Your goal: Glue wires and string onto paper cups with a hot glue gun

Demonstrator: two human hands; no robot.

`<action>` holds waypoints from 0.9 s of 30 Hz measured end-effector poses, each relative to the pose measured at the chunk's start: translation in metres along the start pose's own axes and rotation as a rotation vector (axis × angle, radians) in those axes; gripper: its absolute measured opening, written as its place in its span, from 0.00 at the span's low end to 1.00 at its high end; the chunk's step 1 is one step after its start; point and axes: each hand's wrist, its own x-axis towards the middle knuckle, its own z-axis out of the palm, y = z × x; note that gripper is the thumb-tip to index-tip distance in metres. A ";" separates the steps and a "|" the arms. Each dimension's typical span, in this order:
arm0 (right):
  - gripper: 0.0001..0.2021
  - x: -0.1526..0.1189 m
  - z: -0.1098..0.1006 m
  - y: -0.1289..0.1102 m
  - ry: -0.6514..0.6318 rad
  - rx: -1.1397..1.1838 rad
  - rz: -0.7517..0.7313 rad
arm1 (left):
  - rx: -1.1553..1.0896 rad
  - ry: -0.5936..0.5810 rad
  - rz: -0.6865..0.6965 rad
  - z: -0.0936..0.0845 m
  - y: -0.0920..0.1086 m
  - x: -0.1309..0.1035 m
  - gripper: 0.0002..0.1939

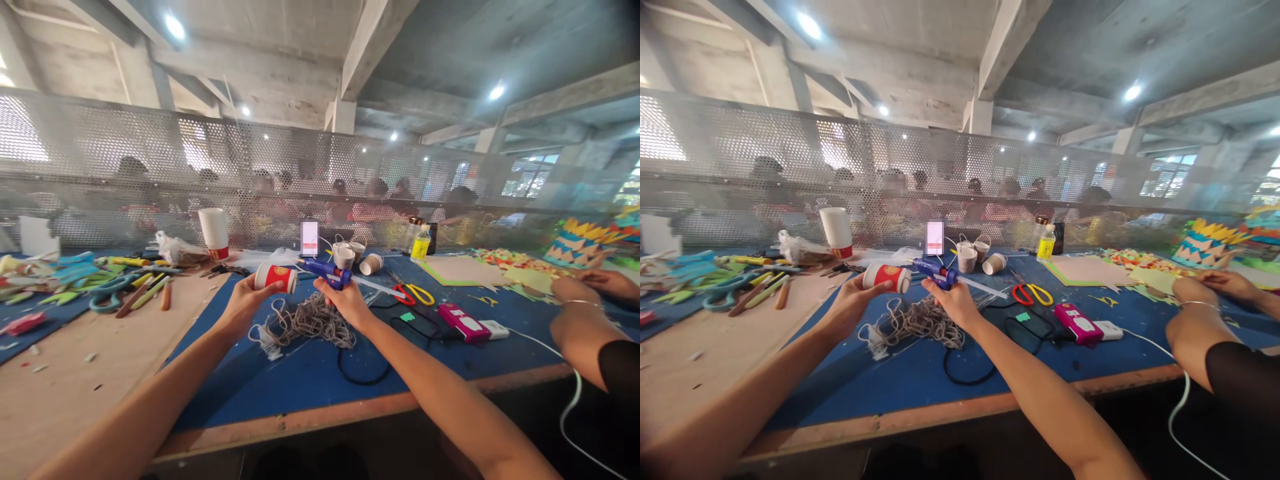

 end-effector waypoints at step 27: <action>0.18 -0.004 0.004 -0.003 0.049 -0.378 -0.380 | 0.081 0.106 0.054 0.002 0.015 -0.003 0.23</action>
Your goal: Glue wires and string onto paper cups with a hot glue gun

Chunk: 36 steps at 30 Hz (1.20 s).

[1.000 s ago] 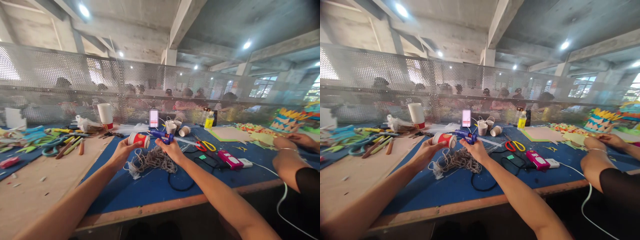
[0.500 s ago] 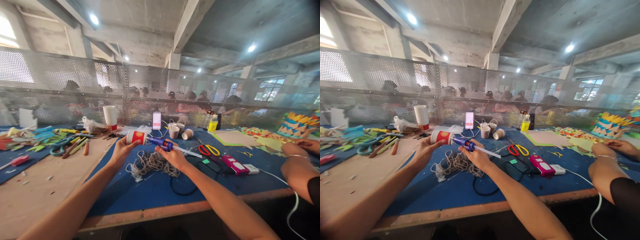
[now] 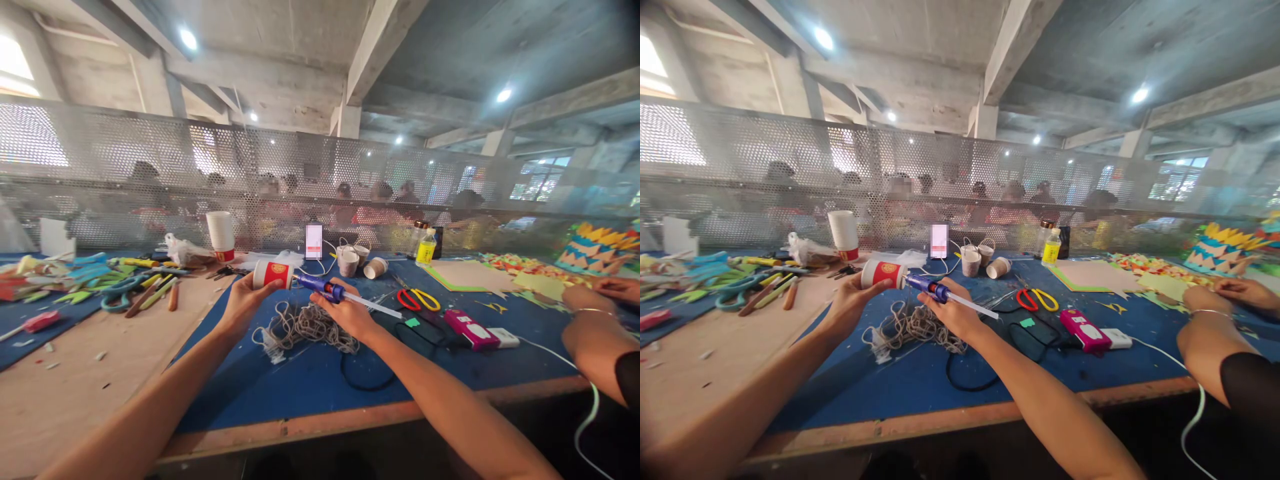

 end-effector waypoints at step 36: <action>0.17 0.000 0.004 0.006 0.047 -0.003 -0.042 | -0.011 0.018 -0.002 0.000 -0.010 0.002 0.22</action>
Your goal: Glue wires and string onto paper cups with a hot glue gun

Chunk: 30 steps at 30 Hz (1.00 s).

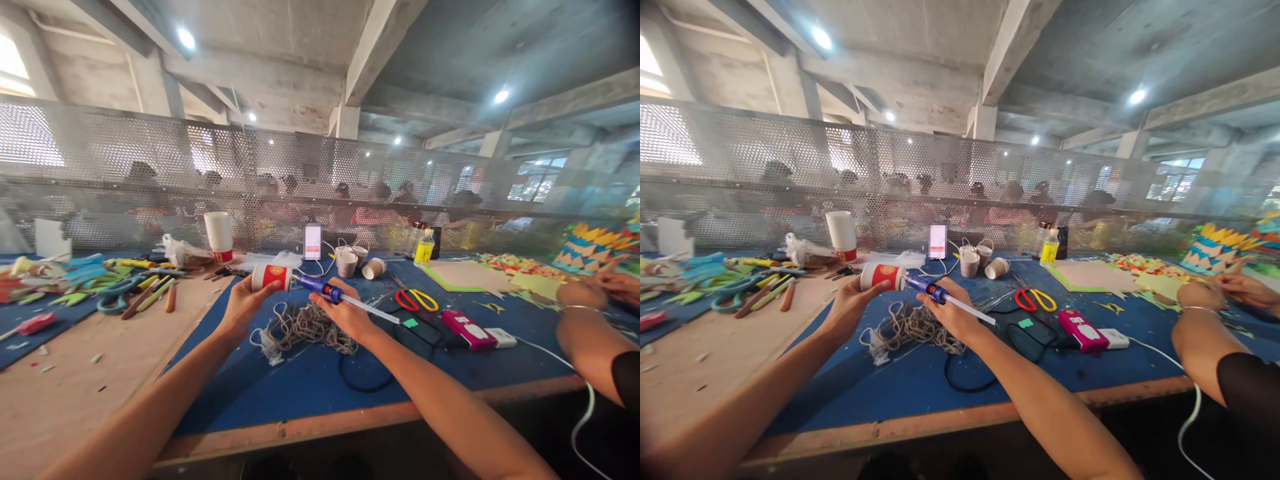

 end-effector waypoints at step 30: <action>0.17 0.000 -0.003 -0.001 -0.059 -0.083 0.008 | 0.080 0.009 0.045 -0.001 -0.002 0.001 0.23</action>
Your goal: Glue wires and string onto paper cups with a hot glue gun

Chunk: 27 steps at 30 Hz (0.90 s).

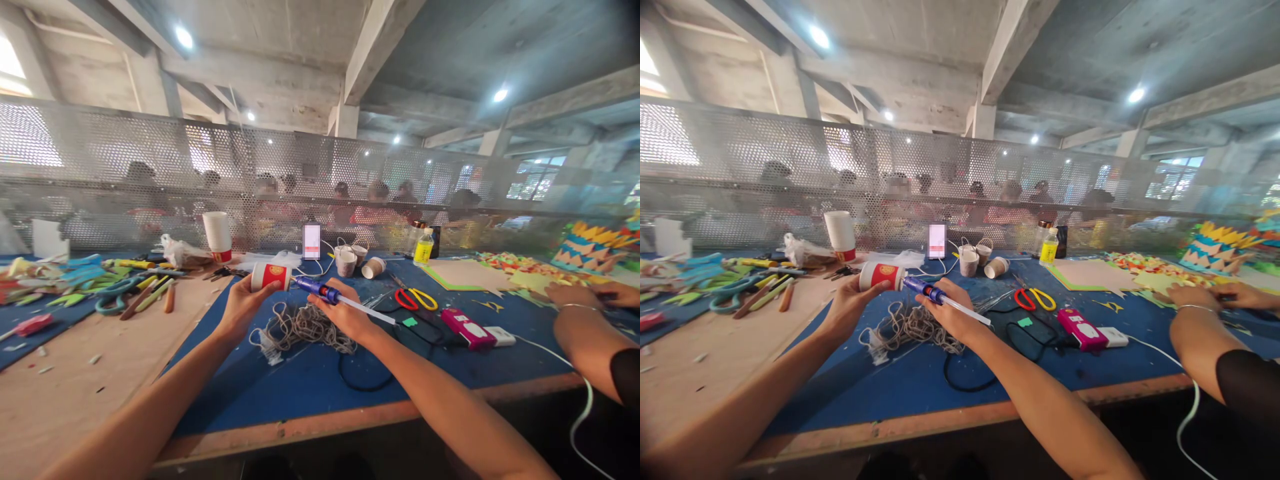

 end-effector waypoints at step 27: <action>0.17 0.000 0.001 0.001 0.016 -0.044 -0.014 | 0.028 0.011 0.014 0.001 0.002 0.000 0.21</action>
